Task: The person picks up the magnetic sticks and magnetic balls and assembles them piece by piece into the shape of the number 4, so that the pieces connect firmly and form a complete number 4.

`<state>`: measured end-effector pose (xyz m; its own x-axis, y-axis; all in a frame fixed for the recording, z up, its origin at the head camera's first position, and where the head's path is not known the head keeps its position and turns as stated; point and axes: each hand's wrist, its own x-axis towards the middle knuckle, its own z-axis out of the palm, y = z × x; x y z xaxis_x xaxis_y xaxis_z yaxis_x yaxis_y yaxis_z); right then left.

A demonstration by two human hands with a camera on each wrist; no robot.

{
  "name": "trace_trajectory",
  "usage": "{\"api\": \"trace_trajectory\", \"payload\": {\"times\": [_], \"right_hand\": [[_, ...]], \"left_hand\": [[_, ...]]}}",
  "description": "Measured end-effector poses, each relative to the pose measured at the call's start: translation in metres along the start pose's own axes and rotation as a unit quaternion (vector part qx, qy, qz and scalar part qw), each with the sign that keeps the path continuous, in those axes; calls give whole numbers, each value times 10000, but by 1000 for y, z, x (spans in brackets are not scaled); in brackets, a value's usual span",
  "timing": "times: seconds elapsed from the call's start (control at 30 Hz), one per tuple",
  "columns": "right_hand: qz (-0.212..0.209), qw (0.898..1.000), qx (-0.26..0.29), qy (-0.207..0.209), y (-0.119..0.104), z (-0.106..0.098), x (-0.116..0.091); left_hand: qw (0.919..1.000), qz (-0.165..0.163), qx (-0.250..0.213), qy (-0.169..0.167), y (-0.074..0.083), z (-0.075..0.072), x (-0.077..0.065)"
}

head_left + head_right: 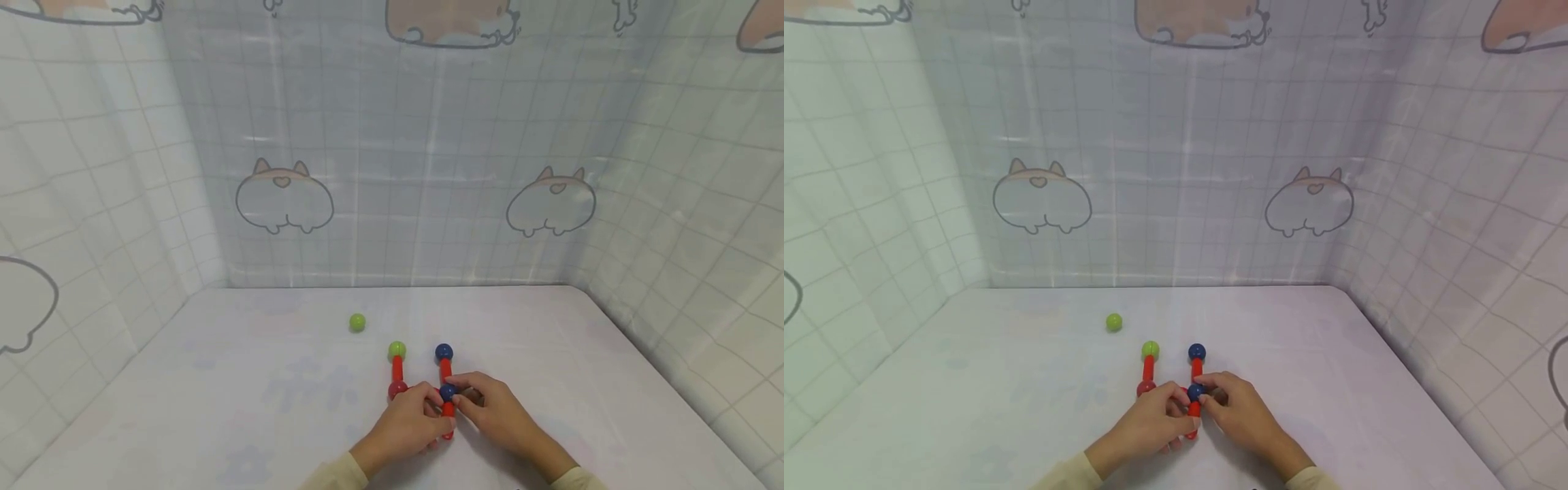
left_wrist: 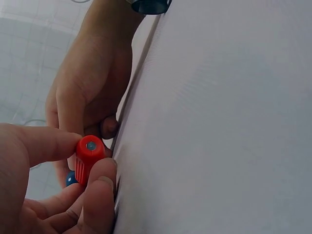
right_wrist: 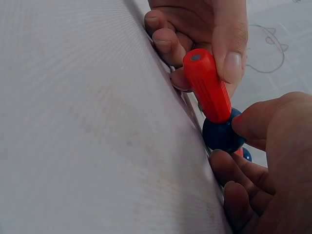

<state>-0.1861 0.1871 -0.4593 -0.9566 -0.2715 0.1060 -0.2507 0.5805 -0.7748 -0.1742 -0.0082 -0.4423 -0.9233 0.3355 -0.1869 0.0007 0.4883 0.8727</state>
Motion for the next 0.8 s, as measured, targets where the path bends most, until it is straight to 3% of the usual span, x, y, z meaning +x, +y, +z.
{"api": "trace_trajectory", "payload": {"times": [0.13, 0.5, 0.8], "right_hand": [[9, 10000, -77, 2, 2, 0, 0], [28, 10000, 10, -12, 0, -1, 0], [16, 9999, 136, 42, 0, 0, 0]], "left_hand": [[10000, 18, -62, -14, -2, -1, 0], [9972, 238, -559, -433, -6, -9, -4], [9991, 351, -127, -182, -6, -4, -3]]}}
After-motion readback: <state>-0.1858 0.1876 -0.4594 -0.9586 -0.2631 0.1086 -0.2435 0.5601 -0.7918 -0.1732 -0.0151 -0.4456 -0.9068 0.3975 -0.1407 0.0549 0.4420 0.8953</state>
